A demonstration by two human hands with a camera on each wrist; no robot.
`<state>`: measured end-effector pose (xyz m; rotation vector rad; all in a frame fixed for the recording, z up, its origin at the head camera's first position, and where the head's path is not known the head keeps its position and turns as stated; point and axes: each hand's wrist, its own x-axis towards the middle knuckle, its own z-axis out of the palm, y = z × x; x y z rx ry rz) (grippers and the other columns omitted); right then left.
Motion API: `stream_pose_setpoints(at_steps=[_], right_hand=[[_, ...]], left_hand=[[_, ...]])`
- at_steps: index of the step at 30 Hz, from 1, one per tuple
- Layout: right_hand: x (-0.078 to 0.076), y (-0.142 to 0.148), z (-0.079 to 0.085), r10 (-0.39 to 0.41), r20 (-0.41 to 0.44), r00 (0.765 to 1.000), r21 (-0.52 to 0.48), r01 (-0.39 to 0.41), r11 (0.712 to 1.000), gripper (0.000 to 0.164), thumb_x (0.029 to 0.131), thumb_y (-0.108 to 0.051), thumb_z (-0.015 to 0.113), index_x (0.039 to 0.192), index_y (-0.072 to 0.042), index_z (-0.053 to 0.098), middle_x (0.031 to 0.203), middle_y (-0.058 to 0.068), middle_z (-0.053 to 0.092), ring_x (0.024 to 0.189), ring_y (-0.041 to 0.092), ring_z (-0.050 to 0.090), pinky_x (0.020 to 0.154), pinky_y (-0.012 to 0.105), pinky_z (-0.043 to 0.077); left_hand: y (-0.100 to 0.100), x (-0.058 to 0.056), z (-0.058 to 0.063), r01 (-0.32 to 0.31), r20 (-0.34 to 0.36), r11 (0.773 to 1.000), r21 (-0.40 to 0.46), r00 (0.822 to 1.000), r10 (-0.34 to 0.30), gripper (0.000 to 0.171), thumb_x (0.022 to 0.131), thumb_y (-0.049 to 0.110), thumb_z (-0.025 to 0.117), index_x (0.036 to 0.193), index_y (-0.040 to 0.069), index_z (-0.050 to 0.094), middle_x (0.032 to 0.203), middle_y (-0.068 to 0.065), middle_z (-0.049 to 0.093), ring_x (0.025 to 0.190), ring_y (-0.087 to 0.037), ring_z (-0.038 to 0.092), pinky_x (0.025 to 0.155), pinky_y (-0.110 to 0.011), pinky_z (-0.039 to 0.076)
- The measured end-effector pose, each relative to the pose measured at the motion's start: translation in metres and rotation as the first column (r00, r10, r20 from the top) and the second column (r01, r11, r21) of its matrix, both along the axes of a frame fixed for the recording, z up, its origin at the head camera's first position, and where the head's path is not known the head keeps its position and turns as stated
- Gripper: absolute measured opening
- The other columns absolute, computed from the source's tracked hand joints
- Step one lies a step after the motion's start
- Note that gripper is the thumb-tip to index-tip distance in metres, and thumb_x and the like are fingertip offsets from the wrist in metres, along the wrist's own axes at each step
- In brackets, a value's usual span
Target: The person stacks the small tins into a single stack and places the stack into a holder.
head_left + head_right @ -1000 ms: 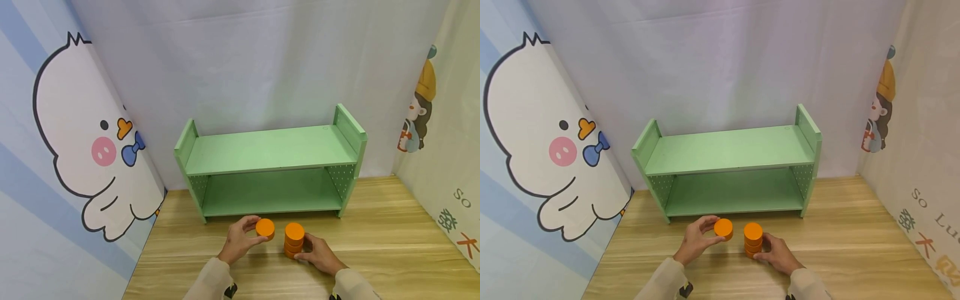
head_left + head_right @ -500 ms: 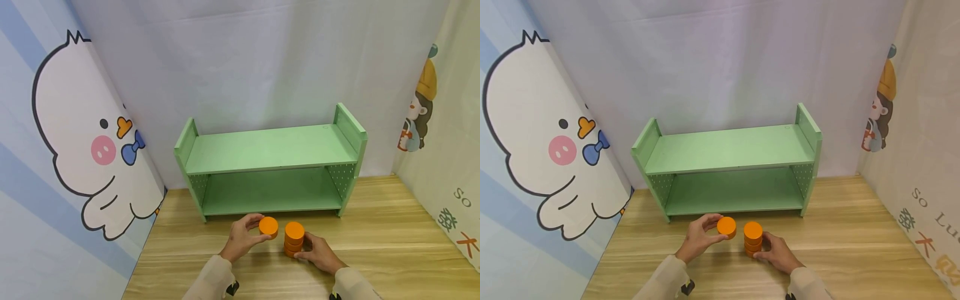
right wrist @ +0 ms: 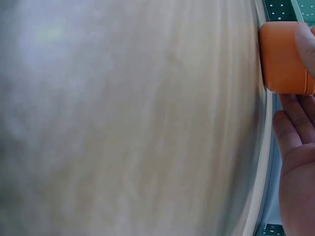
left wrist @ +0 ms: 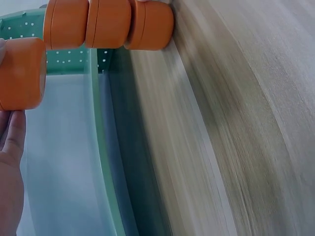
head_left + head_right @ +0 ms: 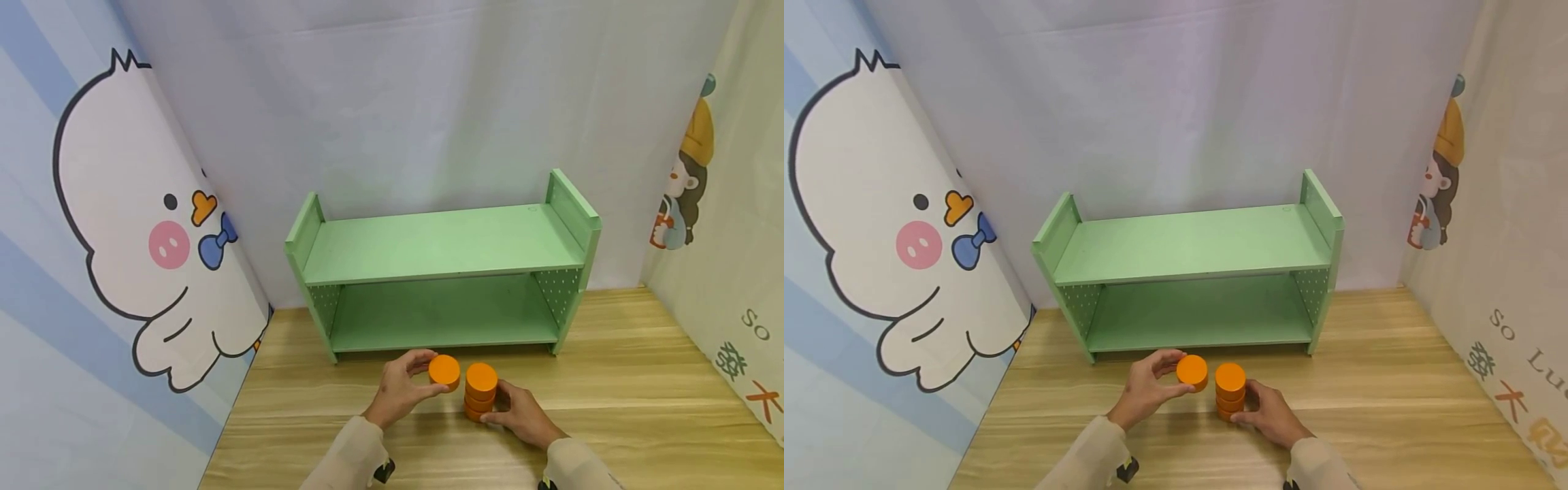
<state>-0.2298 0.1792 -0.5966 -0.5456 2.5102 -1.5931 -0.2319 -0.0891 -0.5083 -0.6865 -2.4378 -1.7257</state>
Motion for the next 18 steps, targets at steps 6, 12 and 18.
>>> stream_pose_setpoints(at_steps=[6,12,18], right_hand=[[0.0,-0.001,0.0,-0.005,-0.008,1.0,0.016,0.005,1.0,0.069,0.083,-0.02,0.084,0.134,0.012,0.05,0.132,0.03,0.058,0.121,0.044,0.057,0.1,0.054,0.048],[0.0,-0.001,0.0,-0.008,-0.011,1.0,0.014,0.009,1.0,0.069,0.082,-0.019,0.084,0.134,0.012,0.051,0.132,0.03,0.058,0.121,0.044,0.057,0.1,0.054,0.048],[-0.001,-0.001,-0.001,-0.009,-0.012,1.0,0.011,0.01,1.0,0.07,0.082,-0.021,0.084,0.134,0.012,0.051,0.132,0.03,0.057,0.122,0.045,0.056,0.101,0.055,0.047]], left_hand=[[0.003,-0.001,0.0,0.015,-0.013,1.0,-0.004,1.0,-0.015,0.053,0.077,0.013,0.087,0.123,0.003,0.064,0.122,-0.011,0.067,0.11,-0.025,0.067,0.093,-0.028,0.055],[0.007,-0.001,0.002,0.018,0.009,1.0,0.002,1.0,-0.018,0.054,0.077,0.011,0.087,0.124,0.0,0.064,0.123,-0.01,0.067,0.111,-0.025,0.066,0.094,-0.025,0.054],[0.014,0.003,0.011,0.007,0.02,1.0,-0.012,1.0,-0.007,0.053,0.076,0.0,0.085,0.124,-0.001,0.063,0.123,-0.014,0.066,0.112,-0.03,0.066,0.096,-0.031,0.054]])
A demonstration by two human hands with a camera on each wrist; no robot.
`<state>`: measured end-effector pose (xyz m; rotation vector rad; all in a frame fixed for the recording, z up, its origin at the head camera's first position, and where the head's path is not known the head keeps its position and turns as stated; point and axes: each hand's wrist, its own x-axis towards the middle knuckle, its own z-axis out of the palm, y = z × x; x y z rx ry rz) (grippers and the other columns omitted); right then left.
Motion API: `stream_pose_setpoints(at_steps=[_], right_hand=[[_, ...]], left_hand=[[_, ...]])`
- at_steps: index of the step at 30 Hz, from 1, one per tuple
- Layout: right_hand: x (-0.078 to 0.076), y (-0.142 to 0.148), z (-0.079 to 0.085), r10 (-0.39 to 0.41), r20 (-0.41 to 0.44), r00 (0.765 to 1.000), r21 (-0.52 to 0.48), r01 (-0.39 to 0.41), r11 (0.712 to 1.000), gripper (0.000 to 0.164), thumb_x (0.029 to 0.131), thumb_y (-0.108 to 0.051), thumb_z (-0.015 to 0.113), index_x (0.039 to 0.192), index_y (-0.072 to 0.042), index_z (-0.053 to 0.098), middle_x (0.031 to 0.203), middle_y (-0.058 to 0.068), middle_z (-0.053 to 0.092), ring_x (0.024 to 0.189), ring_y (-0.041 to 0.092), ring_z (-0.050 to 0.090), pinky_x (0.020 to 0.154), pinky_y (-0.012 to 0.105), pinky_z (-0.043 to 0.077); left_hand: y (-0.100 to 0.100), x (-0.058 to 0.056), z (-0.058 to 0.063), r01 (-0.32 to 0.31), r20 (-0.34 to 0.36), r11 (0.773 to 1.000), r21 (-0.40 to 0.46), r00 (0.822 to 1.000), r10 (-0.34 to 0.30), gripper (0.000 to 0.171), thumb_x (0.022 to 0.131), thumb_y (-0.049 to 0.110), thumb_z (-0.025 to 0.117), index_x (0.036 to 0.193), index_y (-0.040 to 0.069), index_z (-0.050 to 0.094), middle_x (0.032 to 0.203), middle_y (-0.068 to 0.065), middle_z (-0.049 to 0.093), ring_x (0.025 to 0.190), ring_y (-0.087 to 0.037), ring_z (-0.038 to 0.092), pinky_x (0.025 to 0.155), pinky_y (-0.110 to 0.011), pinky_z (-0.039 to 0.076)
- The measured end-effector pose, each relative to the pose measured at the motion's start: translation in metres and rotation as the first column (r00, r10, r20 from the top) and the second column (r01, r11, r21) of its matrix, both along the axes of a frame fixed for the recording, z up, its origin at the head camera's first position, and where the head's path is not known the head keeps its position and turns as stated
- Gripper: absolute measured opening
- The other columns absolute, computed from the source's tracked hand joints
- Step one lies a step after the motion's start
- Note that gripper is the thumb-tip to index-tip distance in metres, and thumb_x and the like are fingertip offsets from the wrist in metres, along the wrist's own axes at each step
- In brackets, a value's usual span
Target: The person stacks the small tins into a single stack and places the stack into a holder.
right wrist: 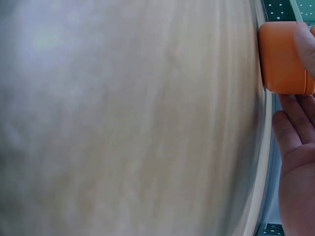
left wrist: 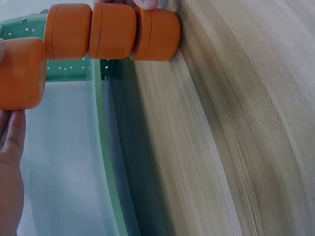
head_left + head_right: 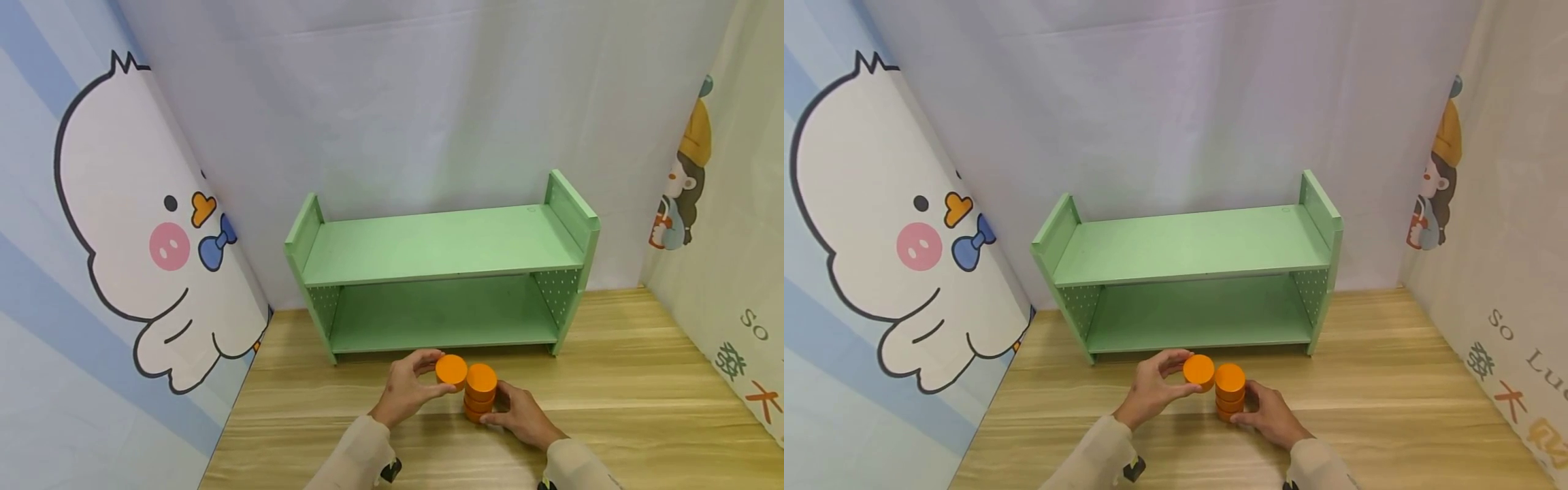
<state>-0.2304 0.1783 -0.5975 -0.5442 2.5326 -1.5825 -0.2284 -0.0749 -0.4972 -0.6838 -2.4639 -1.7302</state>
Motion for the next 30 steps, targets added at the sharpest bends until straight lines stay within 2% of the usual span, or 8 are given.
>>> stream_pose_setpoints(at_steps=[4,7,9,11,16,23,30], right_hand=[[0.0,0.0,-0.001,0.001,-0.007,1.0,-0.005,-0.001,1.0,0.071,0.082,-0.021,0.085,0.134,0.013,0.051,0.132,0.03,0.058,0.121,0.045,0.056,0.102,0.055,0.046],[0.001,0.001,-0.002,0.001,-0.017,1.0,-0.004,-0.001,1.0,0.07,0.082,-0.022,0.085,0.133,0.012,0.052,0.131,0.029,0.058,0.121,0.044,0.057,0.101,0.055,0.046],[0.001,0.001,-0.002,0.003,-0.022,1.0,-0.004,-0.003,1.0,0.07,0.082,-0.022,0.085,0.133,0.012,0.052,0.131,0.029,0.059,0.121,0.044,0.057,0.101,0.055,0.046],[0.001,0.001,-0.002,0.008,-0.024,1.0,-0.006,-0.008,1.0,0.069,0.082,-0.021,0.084,0.133,0.012,0.052,0.131,0.029,0.059,0.12,0.044,0.058,0.101,0.055,0.047],[0.0,0.002,-0.002,0.02,-0.025,0.999,-0.013,-0.02,1.0,0.068,0.083,-0.021,0.083,0.133,0.012,0.051,0.131,0.029,0.059,0.119,0.044,0.058,0.1,0.053,0.048],[0.0,0.003,-0.001,0.025,-0.014,1.0,-0.015,-0.025,1.0,0.068,0.084,-0.02,0.082,0.135,0.012,0.05,0.132,0.029,0.058,0.121,0.044,0.057,0.1,0.053,0.048],[0.0,0.003,0.0,0.024,-0.013,1.0,0.001,-0.024,1.0,0.067,0.084,-0.022,0.083,0.134,0.011,0.051,0.131,0.029,0.059,0.119,0.043,0.058,0.099,0.053,0.049]], left_hand=[[0.004,0.008,0.017,0.006,0.0,1.0,0.003,1.0,-0.006,0.051,0.077,-0.002,0.084,0.123,-0.005,0.062,0.122,-0.02,0.066,0.111,-0.033,0.066,0.095,-0.027,0.054],[0.005,0.011,0.024,0.009,-0.008,1.0,0.008,1.0,-0.009,0.05,0.077,-0.001,0.085,0.122,-0.005,0.063,0.122,-0.02,0.066,0.111,-0.033,0.066,0.094,-0.025,0.054],[0.007,0.01,0.022,0.006,-0.005,1.0,0.003,1.0,-0.006,0.051,0.077,-0.001,0.085,0.123,-0.004,0.063,0.122,-0.019,0.066,0.111,-0.032,0.066,0.094,-0.026,0.054],[0.007,0.004,0.013,0.005,-0.01,1.0,-0.002,1.0,-0.005,0.052,0.077,0.001,0.085,0.124,-0.002,0.063,0.123,-0.017,0.066,0.111,-0.031,0.066,0.094,-0.025,0.054],[0.01,-0.005,-0.001,0.004,0.008,1.0,-0.018,1.0,-0.004,0.054,0.076,0.001,0.085,0.125,-0.003,0.062,0.124,-0.017,0.066,0.111,-0.031,0.066,0.094,-0.025,0.054],[0.015,-0.006,-0.004,0.016,-0.017,1.0,-0.018,1.0,-0.016,0.055,0.076,0.007,0.087,0.125,-0.001,0.063,0.124,-0.012,0.067,0.111,-0.027,0.067,0.095,-0.03,0.055],[0.019,-0.009,-0.006,0.051,-0.035,0.999,-0.009,0.998,-0.052,0.055,0.079,0.014,0.086,0.126,-0.002,0.062,0.124,-0.013,0.067,0.11,-0.023,0.067,0.093,-0.023,0.054]])
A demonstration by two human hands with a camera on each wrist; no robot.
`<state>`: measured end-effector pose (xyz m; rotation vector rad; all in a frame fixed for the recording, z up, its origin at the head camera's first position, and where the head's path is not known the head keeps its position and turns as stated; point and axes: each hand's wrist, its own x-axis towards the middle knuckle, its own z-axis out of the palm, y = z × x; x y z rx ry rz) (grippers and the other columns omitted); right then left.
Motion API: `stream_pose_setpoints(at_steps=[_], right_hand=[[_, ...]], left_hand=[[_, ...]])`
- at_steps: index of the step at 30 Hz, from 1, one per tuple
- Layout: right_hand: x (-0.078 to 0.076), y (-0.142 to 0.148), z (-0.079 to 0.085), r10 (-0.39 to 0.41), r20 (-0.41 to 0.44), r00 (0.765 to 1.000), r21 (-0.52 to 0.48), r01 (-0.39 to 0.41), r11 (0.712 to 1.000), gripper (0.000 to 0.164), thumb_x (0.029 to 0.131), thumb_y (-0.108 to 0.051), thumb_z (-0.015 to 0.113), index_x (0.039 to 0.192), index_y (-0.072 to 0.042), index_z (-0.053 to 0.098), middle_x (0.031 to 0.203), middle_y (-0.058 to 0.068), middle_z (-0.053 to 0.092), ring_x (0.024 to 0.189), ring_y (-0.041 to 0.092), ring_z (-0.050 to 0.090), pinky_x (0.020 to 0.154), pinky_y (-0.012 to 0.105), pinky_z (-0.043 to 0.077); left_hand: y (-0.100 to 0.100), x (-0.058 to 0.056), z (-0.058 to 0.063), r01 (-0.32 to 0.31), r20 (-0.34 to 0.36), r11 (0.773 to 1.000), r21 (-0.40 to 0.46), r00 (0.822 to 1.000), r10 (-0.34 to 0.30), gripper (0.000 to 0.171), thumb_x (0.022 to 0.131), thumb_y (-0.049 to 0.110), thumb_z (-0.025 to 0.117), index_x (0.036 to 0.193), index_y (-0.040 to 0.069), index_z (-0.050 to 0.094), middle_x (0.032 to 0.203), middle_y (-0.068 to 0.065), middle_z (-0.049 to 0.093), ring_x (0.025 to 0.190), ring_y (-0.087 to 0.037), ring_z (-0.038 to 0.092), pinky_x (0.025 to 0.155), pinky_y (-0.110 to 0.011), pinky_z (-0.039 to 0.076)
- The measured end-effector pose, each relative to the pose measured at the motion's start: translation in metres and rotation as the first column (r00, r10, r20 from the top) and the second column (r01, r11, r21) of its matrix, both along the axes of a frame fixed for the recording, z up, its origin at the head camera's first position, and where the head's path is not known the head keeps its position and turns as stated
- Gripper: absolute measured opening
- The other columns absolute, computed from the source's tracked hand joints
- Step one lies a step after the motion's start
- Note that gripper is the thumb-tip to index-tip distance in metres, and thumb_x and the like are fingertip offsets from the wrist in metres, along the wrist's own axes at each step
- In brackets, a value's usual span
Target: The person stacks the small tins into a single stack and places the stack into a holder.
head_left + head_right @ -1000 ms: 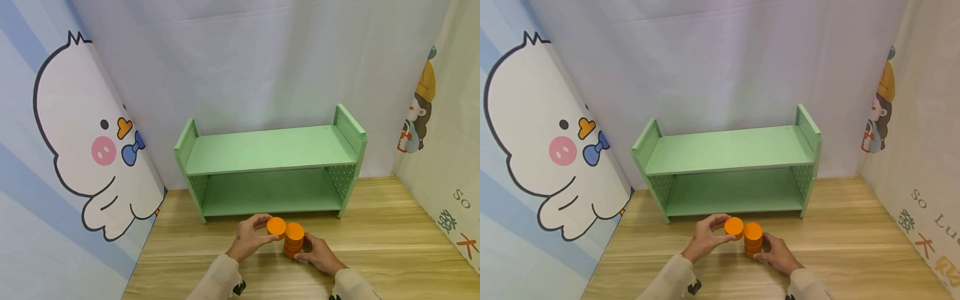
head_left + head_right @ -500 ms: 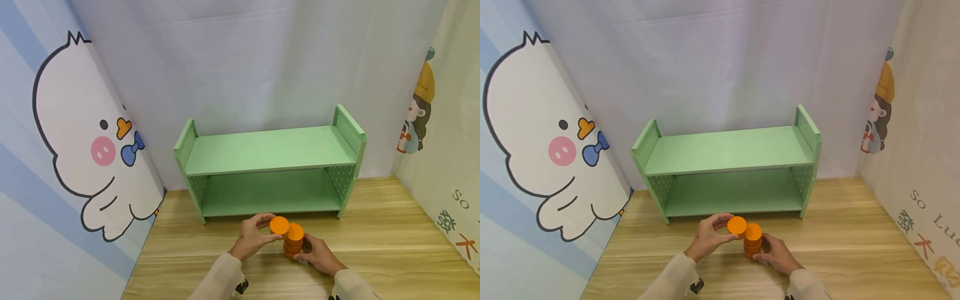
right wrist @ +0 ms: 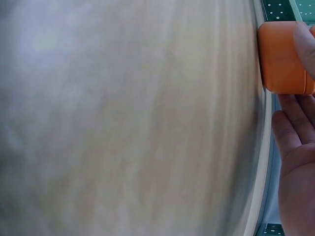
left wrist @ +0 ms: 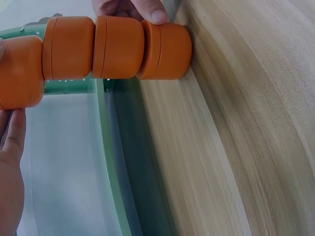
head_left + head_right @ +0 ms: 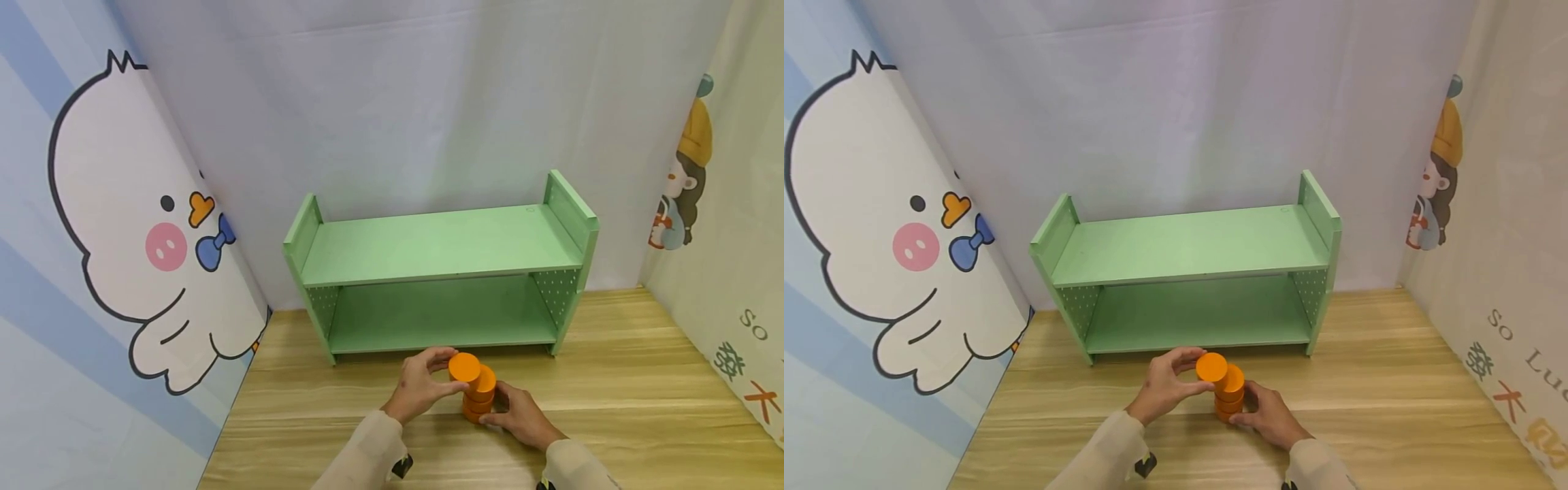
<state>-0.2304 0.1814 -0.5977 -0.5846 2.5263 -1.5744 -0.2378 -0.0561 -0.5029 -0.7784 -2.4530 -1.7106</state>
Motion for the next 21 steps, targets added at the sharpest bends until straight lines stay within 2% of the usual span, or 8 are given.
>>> stream_pose_setpoints(at_steps=[3,13,21], right_hand=[[0.0,0.001,0.0,0.005,-0.002,1.0,0.0,-0.005,1.0,0.067,0.084,-0.022,0.083,0.133,0.011,0.052,0.131,0.028,0.059,0.119,0.043,0.059,0.099,0.053,0.049],[0.0,0.0,0.0,0.003,-0.015,1.0,0.0,-0.003,1.0,0.067,0.084,-0.023,0.083,0.134,0.01,0.052,0.131,0.027,0.059,0.119,0.042,0.059,0.1,0.053,0.049],[0.0,0.0,0.001,0.004,0.002,1.0,-0.002,-0.004,1.0,0.069,0.085,-0.023,0.081,0.136,0.01,0.05,0.133,0.029,0.057,0.12,0.043,0.058,0.1,0.053,0.048]], left_hand=[[0.002,-0.001,0.0,0.006,-0.002,1.0,-0.003,1.0,-0.006,0.055,0.079,0.013,0.086,0.126,-0.003,0.062,0.123,-0.013,0.067,0.11,-0.022,0.067,0.092,-0.022,0.054],[0.009,-0.001,0.005,0.016,0.054,1.0,0.008,0.998,-0.016,0.055,0.08,0.013,0.086,0.127,-0.002,0.062,0.125,-0.013,0.066,0.111,-0.025,0.067,0.093,-0.023,0.054],[0.013,-0.003,0.003,0.031,0.043,1.0,-0.005,0.999,-0.031,0.054,0.081,0.014,0.085,0.128,-0.002,0.061,0.125,-0.012,0.066,0.111,-0.022,0.067,0.093,-0.023,0.054]])
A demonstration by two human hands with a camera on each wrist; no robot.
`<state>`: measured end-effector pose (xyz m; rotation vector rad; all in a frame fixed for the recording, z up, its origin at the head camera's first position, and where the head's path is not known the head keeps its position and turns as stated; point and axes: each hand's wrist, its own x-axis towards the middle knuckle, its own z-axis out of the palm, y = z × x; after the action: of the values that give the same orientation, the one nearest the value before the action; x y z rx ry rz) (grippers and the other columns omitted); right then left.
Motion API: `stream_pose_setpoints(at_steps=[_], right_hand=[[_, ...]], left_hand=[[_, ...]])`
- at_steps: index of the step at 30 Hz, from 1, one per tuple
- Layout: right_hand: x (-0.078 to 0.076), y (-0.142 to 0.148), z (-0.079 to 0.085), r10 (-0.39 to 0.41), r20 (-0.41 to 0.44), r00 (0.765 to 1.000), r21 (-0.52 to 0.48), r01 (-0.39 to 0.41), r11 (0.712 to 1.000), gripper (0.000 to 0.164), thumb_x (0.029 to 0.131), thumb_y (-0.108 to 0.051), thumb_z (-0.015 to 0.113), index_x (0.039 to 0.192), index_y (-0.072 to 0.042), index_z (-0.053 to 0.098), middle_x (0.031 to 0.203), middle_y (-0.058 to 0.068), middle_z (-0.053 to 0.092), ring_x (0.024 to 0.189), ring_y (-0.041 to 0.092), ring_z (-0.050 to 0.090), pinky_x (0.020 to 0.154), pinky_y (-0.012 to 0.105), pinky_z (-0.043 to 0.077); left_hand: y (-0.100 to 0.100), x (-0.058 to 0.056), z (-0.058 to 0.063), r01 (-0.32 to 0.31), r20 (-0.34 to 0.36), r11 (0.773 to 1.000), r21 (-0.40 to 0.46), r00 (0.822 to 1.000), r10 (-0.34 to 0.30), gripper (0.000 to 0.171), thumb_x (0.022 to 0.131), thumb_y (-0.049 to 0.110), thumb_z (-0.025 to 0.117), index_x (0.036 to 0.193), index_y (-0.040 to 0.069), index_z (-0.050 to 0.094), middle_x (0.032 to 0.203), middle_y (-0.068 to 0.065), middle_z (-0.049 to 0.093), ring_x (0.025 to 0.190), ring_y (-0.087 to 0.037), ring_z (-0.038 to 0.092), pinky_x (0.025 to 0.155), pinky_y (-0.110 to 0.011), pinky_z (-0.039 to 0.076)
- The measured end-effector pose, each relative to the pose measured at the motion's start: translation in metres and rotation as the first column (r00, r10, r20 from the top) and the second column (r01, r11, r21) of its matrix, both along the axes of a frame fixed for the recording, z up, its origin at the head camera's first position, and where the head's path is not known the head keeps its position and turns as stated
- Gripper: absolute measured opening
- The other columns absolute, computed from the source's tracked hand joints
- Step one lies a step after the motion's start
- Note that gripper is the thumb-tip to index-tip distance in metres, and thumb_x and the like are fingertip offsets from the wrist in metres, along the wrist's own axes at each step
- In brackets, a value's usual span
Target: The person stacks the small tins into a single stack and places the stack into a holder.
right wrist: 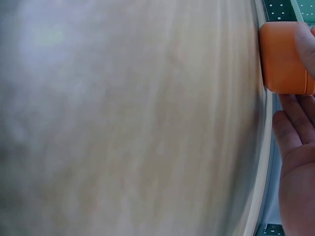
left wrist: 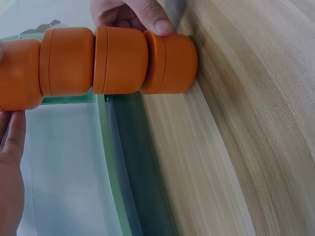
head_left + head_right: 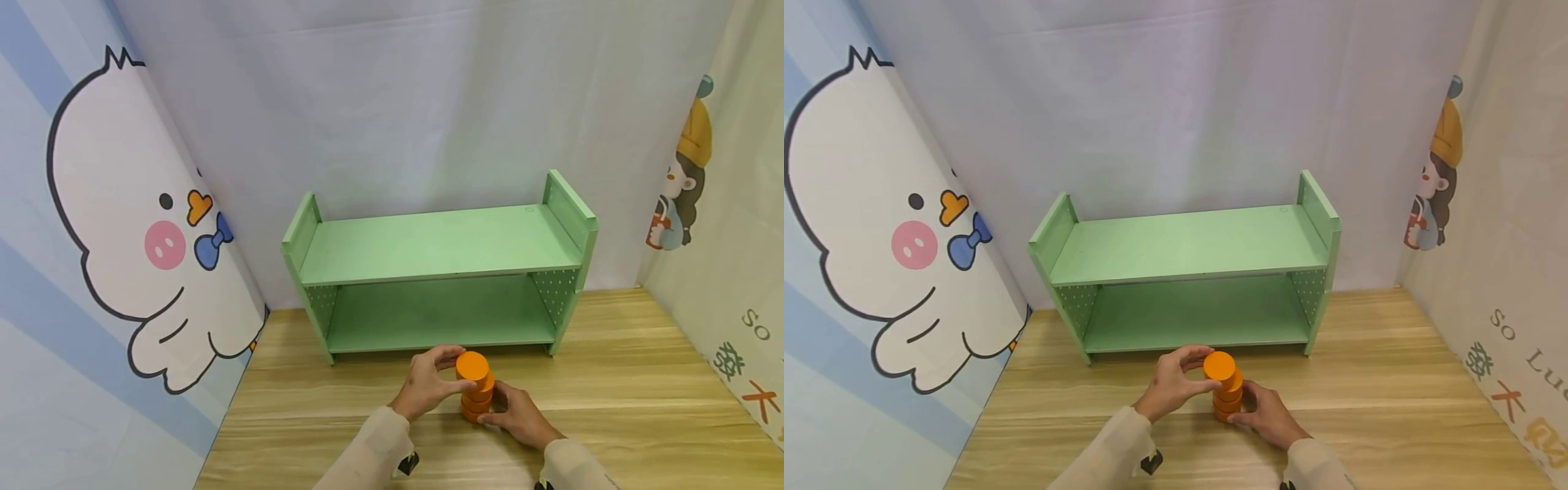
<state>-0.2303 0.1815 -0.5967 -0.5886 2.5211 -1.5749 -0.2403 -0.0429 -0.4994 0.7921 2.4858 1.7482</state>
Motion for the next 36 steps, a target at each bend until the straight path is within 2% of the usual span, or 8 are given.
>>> stream_pose_setpoints(at_steps=[4,9,13,20,28,33,36], right_hand=[[0.0,0.0,0.0,0.001,-0.002,1.0,0.005,0.0,1.0,0.07,0.085,-0.024,0.081,0.137,0.011,0.049,0.133,0.029,0.057,0.12,0.042,0.058,0.1,0.053,0.048],[-0.001,-0.001,-0.001,-0.004,-0.005,1.0,0.0,0.004,1.0,0.07,0.085,-0.022,0.082,0.137,0.011,0.049,0.133,0.029,0.058,0.119,0.042,0.059,0.099,0.052,0.049],[-0.002,-0.001,-0.002,-0.001,-0.005,1.0,-0.012,0.001,1.0,0.07,0.085,-0.022,0.082,0.137,0.011,0.049,0.132,0.029,0.058,0.119,0.041,0.059,0.099,0.05,0.05],[0.0,0.0,-0.003,-0.02,-0.003,1.0,0.0,0.02,1.0,0.069,0.084,-0.023,0.083,0.136,0.01,0.051,0.129,0.026,0.061,0.115,0.038,0.062,0.097,0.041,0.054],[0.0,0.0,-0.003,-0.015,0.0,1.0,0.013,0.015,1.0,0.07,0.085,-0.024,0.082,0.138,0.01,0.049,0.13,0.026,0.061,0.117,0.039,0.061,0.098,0.051,0.051],[0.0,-0.001,-0.001,-0.023,0.003,1.0,0.017,0.022,1.0,0.071,0.084,-0.024,0.083,0.137,0.011,0.05,0.131,0.027,0.06,0.117,0.04,0.061,0.098,0.052,0.05],[0.001,-0.001,0.0,-0.025,0.0,1.0,0.017,0.025,1.0,0.072,0.084,-0.024,0.083,0.137,0.011,0.05,0.131,0.028,0.059,0.117,0.041,0.061,0.098,0.053,0.05]], left_hand=[[0.003,-0.002,-0.002,0.006,-0.018,1.0,-0.001,1.0,-0.006,0.055,0.081,0.015,0.085,0.127,-0.003,0.061,0.124,-0.012,0.066,0.111,-0.02,0.067,0.092,-0.023,0.055],[0.006,-0.002,-0.002,0.017,-0.01,1.0,0.009,1.0,-0.017,0.055,0.081,0.017,0.085,0.128,0.001,0.062,0.126,-0.01,0.066,0.112,-0.018,0.066,0.093,-0.022,0.054],[0.007,-0.001,-0.001,0.014,-0.008,1.0,0.01,1.0,-0.014,0.057,0.081,0.017,0.085,0.129,-0.002,0.061,0.126,-0.01,0.066,0.113,-0.019,0.066,0.093,-0.023,0.054],[0.01,-0.001,-0.003,0.02,-0.012,1.0,0.006,1.0,-0.02,0.058,0.081,0.019,0.085,0.13,-0.001,0.06,0.127,-0.01,0.065,0.113,-0.019,0.065,0.094,-0.023,0.054],[0.012,-0.001,-0.003,0.029,-0.032,0.999,0.013,0.999,-0.028,0.059,0.081,0.016,0.085,0.13,-0.004,0.059,0.127,-0.012,0.065,0.113,-0.019,0.065,0.094,-0.023,0.053],[0.009,0.0,-0.003,0.036,0.02,0.999,0.032,0.999,-0.036,0.063,0.081,0.016,0.085,0.134,-0.003,0.056,0.132,-0.014,0.062,0.119,-0.022,0.062,0.097,-0.025,0.052],[0.004,0.002,-0.007,0.027,0.049,0.999,0.039,0.998,-0.029,0.065,0.079,0.014,0.086,0.135,-0.001,0.056,0.134,-0.014,0.061,0.122,-0.026,0.06,0.101,-0.029,0.051]])
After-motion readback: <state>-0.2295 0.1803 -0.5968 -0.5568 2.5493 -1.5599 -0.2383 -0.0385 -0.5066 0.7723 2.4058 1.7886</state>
